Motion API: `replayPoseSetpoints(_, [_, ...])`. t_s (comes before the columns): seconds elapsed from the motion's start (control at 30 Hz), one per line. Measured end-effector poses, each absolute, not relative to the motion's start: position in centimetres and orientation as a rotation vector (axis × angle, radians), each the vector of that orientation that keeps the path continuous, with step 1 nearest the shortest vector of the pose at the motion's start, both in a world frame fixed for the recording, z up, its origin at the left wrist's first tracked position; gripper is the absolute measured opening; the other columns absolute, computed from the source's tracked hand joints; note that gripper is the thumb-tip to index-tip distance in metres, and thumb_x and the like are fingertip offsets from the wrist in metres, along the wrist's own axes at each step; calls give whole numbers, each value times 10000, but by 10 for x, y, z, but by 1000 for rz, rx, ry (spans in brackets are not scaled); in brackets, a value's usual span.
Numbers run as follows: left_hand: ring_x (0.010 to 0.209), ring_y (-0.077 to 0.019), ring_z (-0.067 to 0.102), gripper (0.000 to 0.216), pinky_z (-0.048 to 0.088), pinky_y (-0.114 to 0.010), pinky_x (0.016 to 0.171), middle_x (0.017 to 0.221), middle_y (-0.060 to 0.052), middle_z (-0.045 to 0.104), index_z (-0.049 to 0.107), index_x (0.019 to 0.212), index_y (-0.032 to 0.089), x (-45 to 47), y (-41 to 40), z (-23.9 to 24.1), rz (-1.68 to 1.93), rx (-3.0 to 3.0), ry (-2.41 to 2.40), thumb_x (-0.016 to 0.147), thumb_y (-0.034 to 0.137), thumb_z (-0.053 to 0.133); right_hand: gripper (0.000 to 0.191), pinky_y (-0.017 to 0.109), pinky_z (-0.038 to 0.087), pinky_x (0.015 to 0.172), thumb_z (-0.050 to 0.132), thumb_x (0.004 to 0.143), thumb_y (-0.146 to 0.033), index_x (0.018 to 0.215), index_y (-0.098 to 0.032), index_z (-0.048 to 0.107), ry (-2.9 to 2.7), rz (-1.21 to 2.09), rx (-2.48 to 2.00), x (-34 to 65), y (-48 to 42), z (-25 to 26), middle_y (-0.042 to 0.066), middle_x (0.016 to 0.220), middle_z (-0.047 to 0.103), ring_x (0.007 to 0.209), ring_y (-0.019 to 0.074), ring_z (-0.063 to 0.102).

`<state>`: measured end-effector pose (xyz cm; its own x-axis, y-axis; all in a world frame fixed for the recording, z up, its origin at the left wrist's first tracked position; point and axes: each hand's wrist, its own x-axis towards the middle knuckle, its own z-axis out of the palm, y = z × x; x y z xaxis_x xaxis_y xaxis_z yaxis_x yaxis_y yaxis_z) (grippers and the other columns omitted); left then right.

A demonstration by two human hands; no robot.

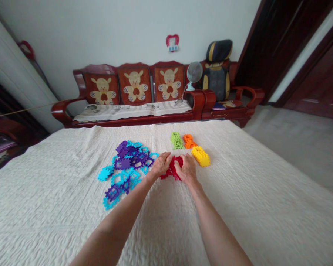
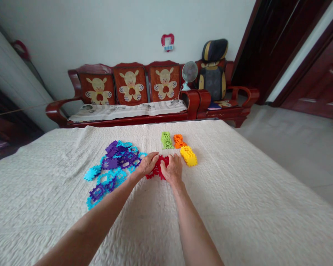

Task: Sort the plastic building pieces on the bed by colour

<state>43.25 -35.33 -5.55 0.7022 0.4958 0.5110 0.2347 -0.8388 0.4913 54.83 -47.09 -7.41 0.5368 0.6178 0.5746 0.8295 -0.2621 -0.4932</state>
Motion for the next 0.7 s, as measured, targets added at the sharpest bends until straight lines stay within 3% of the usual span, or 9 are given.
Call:
replayPoseSetpoints(0.2, [1147,-230,665,282,481,-443,1106,1146,-129,736,687,1112,172,448,-360,-61,836,2538,658,997,278,452,338,444,458,1033,529,911,-379,1121,-159,678,-1222,-187,-2073,552,-473,-68,154,1135,687,1110,286,610])
replayPoseSetpoints(0.3, [1225,-219,640,319,443,-398,1146,1257,-138,711,678,1185,159,447,-364,-54,706,2447,702,997,274,448,300,407,467,1041,522,913,-338,1094,-171,693,-1245,-86,-2046,553,-476,-58,135,1127,718,1104,263,639])
replayPoseSetpoints(0.47, [1221,-202,657,399,493,-299,1071,1318,-121,695,637,1311,149,434,-377,-40,607,2321,751,1006,306,434,294,371,493,1027,532,902,-304,1115,-191,700,-1224,102,-2022,548,-484,-46,112,1151,741,1105,232,672])
replayPoseSetpoints(0.7, [1136,-233,702,420,533,-361,1027,1197,-118,751,612,1350,144,426,-414,-42,701,2161,834,968,272,497,287,415,568,923,554,862,-346,1075,-215,695,-1203,72,-1912,542,-513,-48,91,1075,766,986,238,721])
